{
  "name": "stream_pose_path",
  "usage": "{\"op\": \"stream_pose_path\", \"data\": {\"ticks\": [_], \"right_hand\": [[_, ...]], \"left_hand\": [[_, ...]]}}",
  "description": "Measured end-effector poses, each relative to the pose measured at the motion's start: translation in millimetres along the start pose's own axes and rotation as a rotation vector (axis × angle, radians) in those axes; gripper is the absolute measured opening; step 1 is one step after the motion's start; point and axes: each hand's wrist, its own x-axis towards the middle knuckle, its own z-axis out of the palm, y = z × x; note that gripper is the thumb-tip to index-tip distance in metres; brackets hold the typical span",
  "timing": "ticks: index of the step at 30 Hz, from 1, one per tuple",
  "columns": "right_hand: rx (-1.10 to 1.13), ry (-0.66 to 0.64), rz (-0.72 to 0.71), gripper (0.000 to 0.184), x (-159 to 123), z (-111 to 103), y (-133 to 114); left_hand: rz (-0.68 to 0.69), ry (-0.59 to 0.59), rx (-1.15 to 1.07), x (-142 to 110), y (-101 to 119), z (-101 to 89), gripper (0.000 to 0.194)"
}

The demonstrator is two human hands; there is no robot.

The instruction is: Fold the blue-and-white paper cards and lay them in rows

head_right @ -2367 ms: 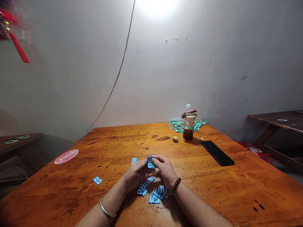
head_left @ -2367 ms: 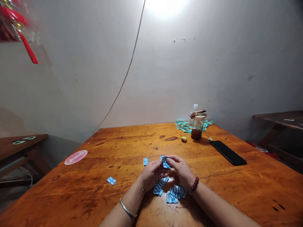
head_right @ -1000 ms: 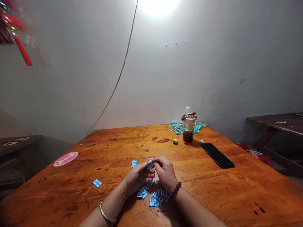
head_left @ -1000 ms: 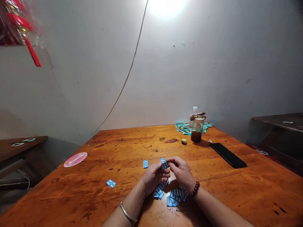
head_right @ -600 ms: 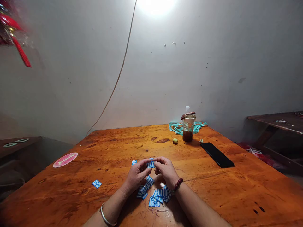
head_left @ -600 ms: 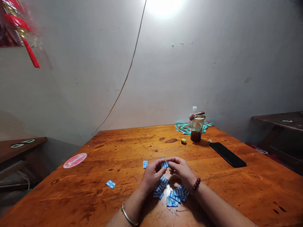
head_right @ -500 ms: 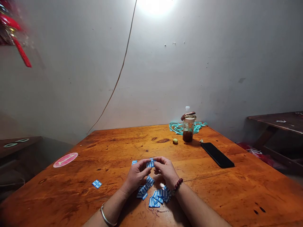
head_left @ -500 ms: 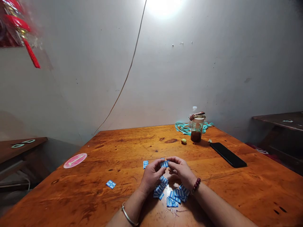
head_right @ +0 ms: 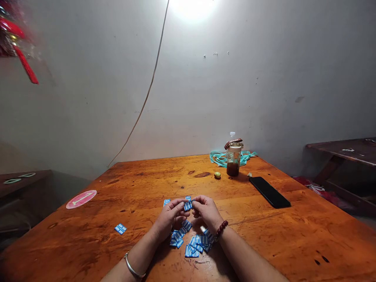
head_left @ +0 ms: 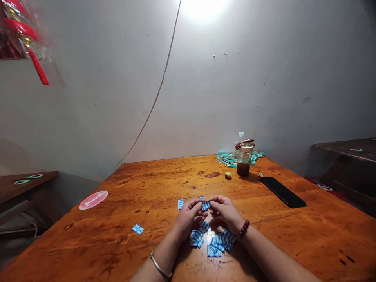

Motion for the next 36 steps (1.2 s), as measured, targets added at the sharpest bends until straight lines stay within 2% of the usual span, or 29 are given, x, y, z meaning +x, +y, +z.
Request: {"op": "stream_pose_path", "data": {"ticks": [4, 8, 11, 14, 19, 28, 32, 34, 36], "right_hand": [[-0.224, -0.095, -0.131, 0.016, -3, -2, -5], [-0.458, -0.11, -0.327, 0.012, -8, -4, -14], [-0.501, -0.122, -0.384, 0.013, -11, -3, -18], [-0.399, -0.147, -0.314, 0.016, -13, -1, -20], [-0.228, -0.164, -0.231, 0.022, -12, 2, -21], [-0.217, -0.053, -0.221, 0.02, -12, 6, -16], [-0.206, 0.108, -0.243, 0.018, -3, -16, -30], [-0.307, 0.158, -0.152, 0.016, 5, -35, -40], [-0.383, 0.145, -0.078, 0.015, 12, -52, -48]], "left_hand": [[-0.129, -0.023, -0.085, -1, 0, -4.1, 0.026], [-0.207, -0.138, -0.162, -4, 2, -5.0, 0.024], [-0.23, -0.211, -0.217, -7, 4, -4.3, 0.023], [-0.235, -0.24, -0.289, -8, 6, -4.1, 0.02], [-0.226, -0.192, -0.352, -7, 8, -5.0, 0.018], [-0.216, -0.195, -0.327, -8, 7, -0.2, 0.02], [-0.183, -0.123, -0.301, -7, 12, -4.3, 0.024], [-0.136, -0.026, -0.316, -3, 15, -10.1, 0.023], [-0.078, 0.093, -0.338, 2, 17, -17.5, 0.019]]}}
